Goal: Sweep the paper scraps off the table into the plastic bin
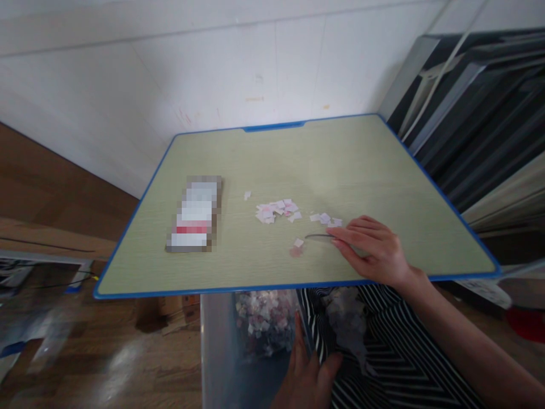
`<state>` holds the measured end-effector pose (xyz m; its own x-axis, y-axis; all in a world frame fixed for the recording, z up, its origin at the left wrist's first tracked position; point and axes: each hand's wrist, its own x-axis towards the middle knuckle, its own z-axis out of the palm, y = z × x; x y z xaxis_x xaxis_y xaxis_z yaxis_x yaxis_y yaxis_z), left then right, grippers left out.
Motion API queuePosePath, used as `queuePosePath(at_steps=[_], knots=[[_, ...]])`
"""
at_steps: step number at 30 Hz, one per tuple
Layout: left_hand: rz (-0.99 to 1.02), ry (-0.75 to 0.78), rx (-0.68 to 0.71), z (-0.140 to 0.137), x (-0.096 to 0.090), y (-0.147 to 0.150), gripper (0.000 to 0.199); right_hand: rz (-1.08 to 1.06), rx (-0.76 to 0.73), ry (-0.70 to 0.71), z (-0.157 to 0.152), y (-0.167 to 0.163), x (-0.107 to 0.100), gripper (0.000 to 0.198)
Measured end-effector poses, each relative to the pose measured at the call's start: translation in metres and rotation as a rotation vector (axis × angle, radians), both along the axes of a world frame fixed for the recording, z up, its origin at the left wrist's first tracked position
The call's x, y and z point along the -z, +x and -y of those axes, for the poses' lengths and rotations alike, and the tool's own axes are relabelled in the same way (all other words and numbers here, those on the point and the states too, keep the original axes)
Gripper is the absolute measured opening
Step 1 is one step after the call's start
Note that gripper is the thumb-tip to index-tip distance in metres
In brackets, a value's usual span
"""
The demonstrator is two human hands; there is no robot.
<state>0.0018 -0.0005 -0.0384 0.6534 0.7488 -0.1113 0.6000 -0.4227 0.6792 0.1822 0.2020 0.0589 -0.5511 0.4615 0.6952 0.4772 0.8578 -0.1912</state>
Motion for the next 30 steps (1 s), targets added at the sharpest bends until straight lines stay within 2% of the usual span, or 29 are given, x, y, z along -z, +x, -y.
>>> queuePosePath(at_steps=[3,8,11,16,25,30], knots=[[-0.015,-0.024,-0.042,0.0012,0.0026,-0.0004,0.059,0.019,0.003,0.015,0.0,-0.0007,0.0021,0.019],[0.01,-0.034,0.0,0.0032,0.0057,-0.0014,0.068,0.043,-0.013,0.012,0.0003,0.0002,0.0038,0.018],[-0.012,-0.012,-0.031,0.003,0.0042,-0.0014,0.063,0.074,-0.011,0.018,-0.0002,0.0002,0.0039,0.017],[-0.02,-0.009,0.005,0.0008,0.002,-0.0025,0.063,0.099,0.031,0.051,-0.0003,0.0005,0.0028,0.015],[-0.001,-0.007,-0.021,0.001,-0.0008,-0.0028,0.061,0.035,0.112,-0.06,-0.0025,0.0063,-0.0001,0.021],[-0.002,0.037,0.003,0.0005,-0.0015,-0.0024,0.066,0.079,0.151,-0.003,-0.0018,0.0083,-0.0019,0.021]])
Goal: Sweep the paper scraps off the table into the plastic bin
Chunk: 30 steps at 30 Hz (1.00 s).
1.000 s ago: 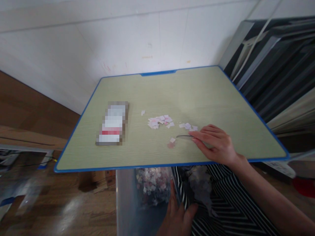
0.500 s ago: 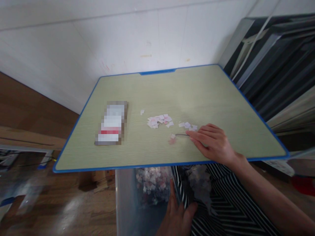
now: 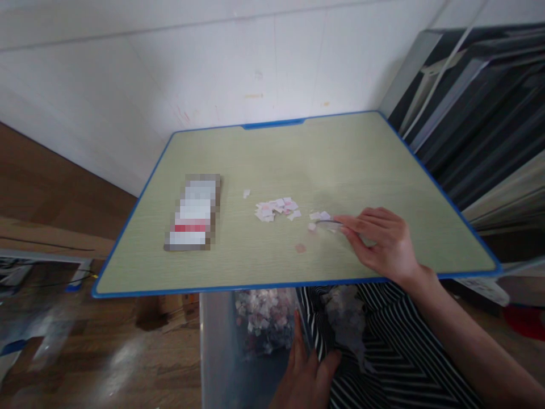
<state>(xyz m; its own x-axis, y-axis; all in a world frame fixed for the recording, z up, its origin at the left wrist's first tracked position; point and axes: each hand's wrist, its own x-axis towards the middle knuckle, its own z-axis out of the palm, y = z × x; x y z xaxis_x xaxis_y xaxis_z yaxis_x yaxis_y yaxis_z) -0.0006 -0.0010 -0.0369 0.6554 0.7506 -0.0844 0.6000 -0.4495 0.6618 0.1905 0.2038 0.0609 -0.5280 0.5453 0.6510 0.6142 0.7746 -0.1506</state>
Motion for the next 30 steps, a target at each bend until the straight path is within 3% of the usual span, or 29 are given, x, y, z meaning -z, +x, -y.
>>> queuePosePath(at_steps=[10,14,19,24,30], knots=[[-0.017,0.016,-0.016,0.001,0.004,0.002,0.063,0.227,-0.176,0.158,0.011,-0.006,-0.006,0.022],[0.015,0.001,-0.007,0.002,0.008,0.001,0.063,0.183,-0.083,0.12,0.01,-0.005,-0.004,0.02],[0.013,0.01,-0.013,0.0,0.005,0.002,0.066,-0.052,0.0,0.002,0.011,-0.006,-0.001,0.01],[0.005,0.015,-0.006,-0.002,-0.003,0.002,0.061,-0.082,-0.043,-0.131,0.012,-0.007,-0.001,0.008],[-0.034,0.02,-0.013,-0.001,-0.001,0.001,0.065,-0.075,-0.055,-0.139,0.009,-0.008,0.0,0.009]])
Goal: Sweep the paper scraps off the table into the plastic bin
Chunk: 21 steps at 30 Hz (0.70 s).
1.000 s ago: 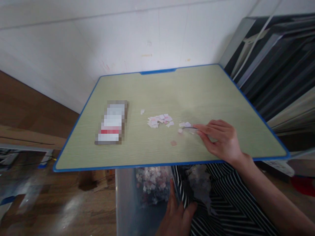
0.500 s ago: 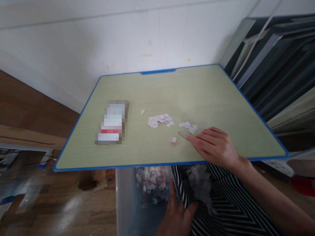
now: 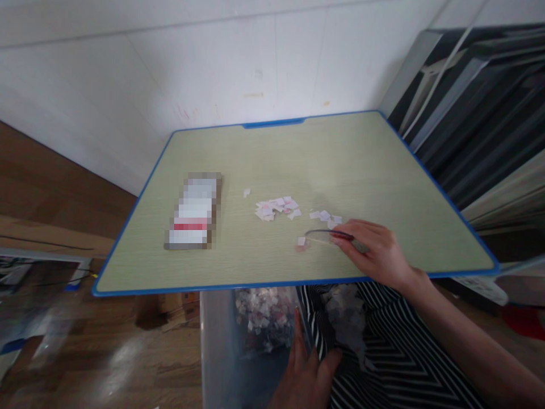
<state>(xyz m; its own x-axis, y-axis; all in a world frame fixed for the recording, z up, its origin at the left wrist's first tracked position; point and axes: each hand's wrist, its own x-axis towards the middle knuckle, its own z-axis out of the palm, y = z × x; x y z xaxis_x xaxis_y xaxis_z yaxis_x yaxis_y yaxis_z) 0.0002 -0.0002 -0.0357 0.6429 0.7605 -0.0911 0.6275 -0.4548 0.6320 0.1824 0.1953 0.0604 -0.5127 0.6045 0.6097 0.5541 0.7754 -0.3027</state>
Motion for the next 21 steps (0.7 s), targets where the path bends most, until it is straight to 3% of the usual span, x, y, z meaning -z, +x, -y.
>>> queuePosePath(at_steps=[9,15,21], knots=[[-0.016,-0.053,0.009,0.001,-0.001,-0.001,0.064,0.05,-0.01,0.065,-0.001,-0.002,0.002,0.011],[0.011,-0.03,-0.003,0.004,0.006,-0.001,0.065,0.175,0.07,0.2,-0.002,-0.004,0.0,0.015],[0.013,-0.014,-0.008,-0.002,-0.005,0.0,0.061,0.155,0.1,0.21,-0.001,-0.003,0.0,0.012]])
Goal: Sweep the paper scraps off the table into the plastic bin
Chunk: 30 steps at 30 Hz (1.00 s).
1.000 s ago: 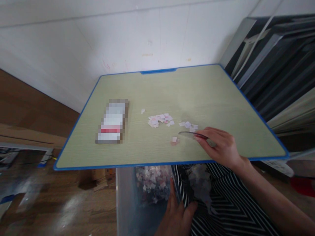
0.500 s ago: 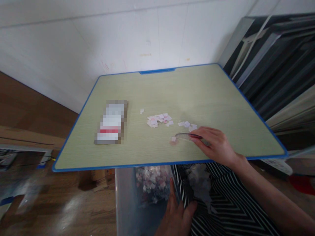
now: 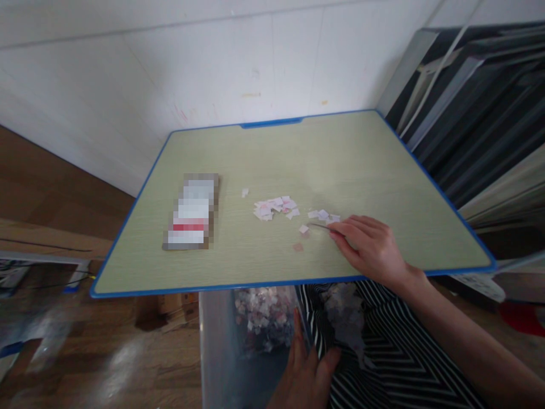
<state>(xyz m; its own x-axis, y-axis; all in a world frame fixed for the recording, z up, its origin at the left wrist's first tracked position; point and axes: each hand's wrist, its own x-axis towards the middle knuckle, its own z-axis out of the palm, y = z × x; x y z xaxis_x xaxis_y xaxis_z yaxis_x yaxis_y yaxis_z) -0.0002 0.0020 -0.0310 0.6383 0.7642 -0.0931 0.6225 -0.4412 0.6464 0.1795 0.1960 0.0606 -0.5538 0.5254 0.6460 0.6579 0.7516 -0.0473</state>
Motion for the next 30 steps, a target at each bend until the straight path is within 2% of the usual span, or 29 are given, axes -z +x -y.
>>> queuePosePath(at_steps=[3,8,12,20,30], knots=[[0.002,-0.024,0.019,-0.0017,-0.004,0.0005,0.059,-0.072,-0.021,-0.026,0.0015,0.0015,0.0009,0.012],[0.0,-0.015,0.006,-0.0001,-0.0015,0.0015,0.058,-0.119,-0.138,-0.085,0.0031,0.0028,0.0001,0.009],[0.018,0.03,0.007,0.0003,0.0002,0.0011,0.057,-0.222,-0.038,-0.113,0.0032,0.0031,-0.0027,0.013],[-0.029,-0.047,0.025,0.0,0.0007,0.0014,0.058,-0.183,-0.11,-0.11,0.0027,0.004,-0.001,0.013],[0.01,0.0,0.019,-0.0008,-0.0037,0.0004,0.052,-0.069,-0.123,-0.067,0.0012,0.0023,0.0018,0.008]])
